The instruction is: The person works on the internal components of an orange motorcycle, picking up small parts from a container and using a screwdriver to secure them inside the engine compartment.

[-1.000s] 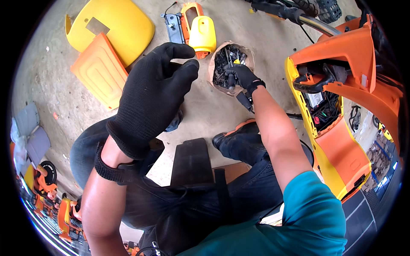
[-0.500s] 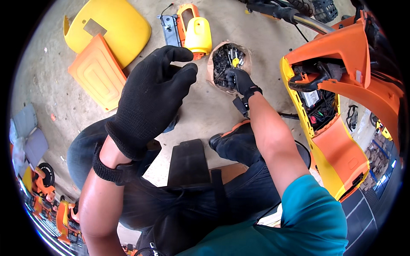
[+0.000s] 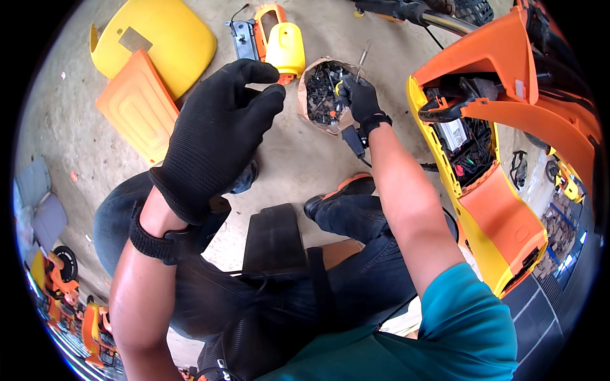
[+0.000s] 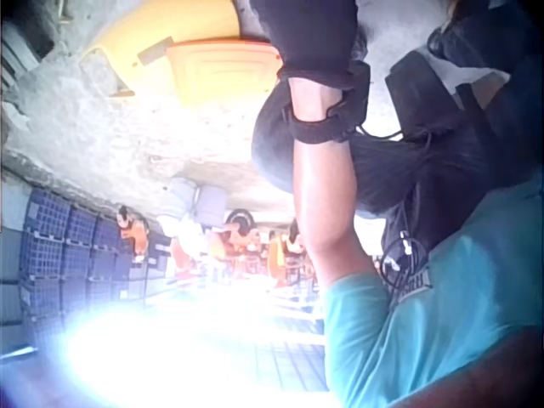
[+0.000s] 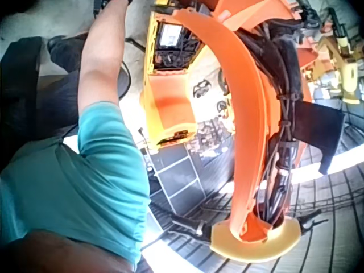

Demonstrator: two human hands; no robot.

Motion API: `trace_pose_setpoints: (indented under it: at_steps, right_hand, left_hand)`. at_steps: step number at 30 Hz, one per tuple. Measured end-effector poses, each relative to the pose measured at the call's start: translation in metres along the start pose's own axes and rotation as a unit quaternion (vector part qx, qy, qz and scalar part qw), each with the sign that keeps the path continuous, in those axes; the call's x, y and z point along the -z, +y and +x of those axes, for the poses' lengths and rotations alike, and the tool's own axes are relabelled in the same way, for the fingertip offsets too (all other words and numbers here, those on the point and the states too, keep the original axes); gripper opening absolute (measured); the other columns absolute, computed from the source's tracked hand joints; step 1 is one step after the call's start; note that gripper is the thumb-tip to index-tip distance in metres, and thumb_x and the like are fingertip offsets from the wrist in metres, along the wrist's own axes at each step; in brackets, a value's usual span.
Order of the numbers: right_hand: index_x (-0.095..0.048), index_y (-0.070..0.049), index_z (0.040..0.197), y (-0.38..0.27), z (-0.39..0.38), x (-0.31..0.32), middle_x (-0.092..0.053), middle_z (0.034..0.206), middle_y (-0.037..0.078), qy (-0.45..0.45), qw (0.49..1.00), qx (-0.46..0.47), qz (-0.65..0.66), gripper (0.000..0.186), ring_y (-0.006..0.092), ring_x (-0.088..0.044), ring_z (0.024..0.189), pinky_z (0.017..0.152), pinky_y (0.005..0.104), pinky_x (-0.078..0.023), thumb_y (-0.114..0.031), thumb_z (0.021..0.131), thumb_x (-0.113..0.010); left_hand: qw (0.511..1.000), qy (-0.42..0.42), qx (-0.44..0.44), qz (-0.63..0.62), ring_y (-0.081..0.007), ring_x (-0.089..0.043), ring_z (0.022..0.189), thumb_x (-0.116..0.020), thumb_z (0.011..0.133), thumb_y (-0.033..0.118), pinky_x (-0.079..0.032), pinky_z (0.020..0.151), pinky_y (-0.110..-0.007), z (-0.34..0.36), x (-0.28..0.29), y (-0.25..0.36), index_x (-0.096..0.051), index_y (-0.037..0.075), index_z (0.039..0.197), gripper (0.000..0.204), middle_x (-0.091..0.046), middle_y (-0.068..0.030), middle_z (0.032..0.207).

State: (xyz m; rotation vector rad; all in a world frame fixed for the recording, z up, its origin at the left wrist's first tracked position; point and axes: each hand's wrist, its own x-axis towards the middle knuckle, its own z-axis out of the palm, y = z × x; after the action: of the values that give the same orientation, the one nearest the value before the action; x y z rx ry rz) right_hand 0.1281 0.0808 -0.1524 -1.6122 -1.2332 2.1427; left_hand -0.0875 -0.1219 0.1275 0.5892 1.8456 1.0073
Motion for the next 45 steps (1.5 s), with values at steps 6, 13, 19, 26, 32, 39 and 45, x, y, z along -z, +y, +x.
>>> trace_pose_setpoints:
  at_steps: [6, 13, 19, 26, 32, 39, 45]
  right_hand:
    - [-0.063, 0.004, 0.112, 0.022, 0.019, 0.022, -0.070, 0.098, 0.013, -0.071, 0.990, -0.060, 0.109, 0.025, 0.0185, -0.068, 0.084, 0.077, 0.0299, -0.058, -0.014, 0.094, -0.066]
    - [-0.068, 0.002, 0.111, 0.017, 0.020, 0.019, -0.071, 0.097, 0.013, -0.190, 0.957, 0.051, -0.215, 0.023, 0.0167, -0.069, 0.083, 0.075, 0.0295, -0.058, -0.007, 0.089, -0.067]
    - [-0.068, -0.002, 0.100, 0.021, 0.026, 0.030, -0.069, 0.080, 0.007, -0.182, 0.951, -0.041, -0.247, 0.013, 0.0158, -0.067, 0.071, 0.064, 0.0299, -0.056, -0.009, 0.089, -0.065]
    - [-0.070, 0.000, 0.088, 0.039, 0.026, 0.008, -0.070, 0.074, 0.016, -0.087, 0.887, 0.025, -0.453, 0.030, 0.0242, -0.069, 0.063, 0.062, 0.0372, -0.055, -0.030, 0.086, -0.065]
    - [-0.071, -0.006, 0.098, 0.059, 0.025, 0.013, -0.072, 0.087, 0.019, -0.057, 0.785, 0.123, -0.605, 0.027, 0.0347, -0.070, 0.080, 0.074, 0.0432, -0.056, -0.026, 0.081, -0.065]
    - [-0.071, -0.013, 0.107, 0.076, 0.021, 0.013, -0.072, 0.100, 0.016, -0.061, 0.784, 0.122, -0.606, 0.028, 0.0348, -0.068, 0.098, 0.087, 0.0446, -0.053, -0.023, 0.081, -0.064]
    - [-0.068, -0.009, 0.108, 0.083, 0.009, -0.008, -0.071, 0.099, 0.020, 0.038, 0.821, 0.165, -0.545, 0.029, 0.0358, -0.067, 0.099, 0.087, 0.0456, -0.052, -0.022, 0.083, -0.066]
  left_hand:
    - [1.000, -0.002, -0.001, -0.005, -0.0135, -0.067, 0.076, -0.065, 0.094, 0.022, -0.054, 0.072, -0.027, 0.001, -0.003, 0.002, -0.063, 0.000, 0.121, 0.035, -0.072, -0.0125, 0.090]
    - [0.999, -0.001, 0.013, 0.033, -0.0154, -0.068, 0.081, -0.065, 0.094, 0.022, -0.054, 0.076, -0.029, 0.002, -0.001, 0.000, -0.063, 0.001, 0.122, 0.035, -0.072, -0.0135, 0.093]
    - [1.000, -0.006, -0.020, 0.012, -0.0132, -0.067, 0.081, -0.065, 0.095, 0.021, -0.053, 0.076, -0.027, 0.003, -0.002, -0.006, -0.063, 0.000, 0.122, 0.035, -0.072, -0.0110, 0.091]
    - [1.000, 0.000, 0.028, 0.003, -0.0052, -0.059, 0.079, -0.065, 0.096, 0.018, -0.047, 0.071, -0.022, -0.001, -0.006, 0.002, -0.063, 0.000, 0.121, 0.030, -0.065, -0.0023, 0.083]
    - [1.000, -0.016, 0.019, 0.004, -0.0052, -0.059, 0.082, -0.066, 0.097, 0.018, -0.049, 0.074, -0.022, 0.002, -0.007, 0.002, -0.063, 0.000, 0.121, 0.031, -0.067, -0.0028, 0.088]
    - [0.999, -0.020, 0.038, 0.010, -0.0066, -0.061, 0.084, -0.066, 0.096, 0.017, -0.050, 0.077, -0.023, 0.005, -0.009, 0.009, -0.064, 0.000, 0.120, 0.030, -0.069, -0.0040, 0.094]
    - [0.998, -0.021, 0.050, 0.009, -0.0067, -0.060, 0.084, -0.066, 0.096, 0.018, -0.049, 0.077, -0.023, 0.004, -0.007, 0.006, -0.064, 0.002, 0.120, 0.029, -0.068, -0.0034, 0.092]
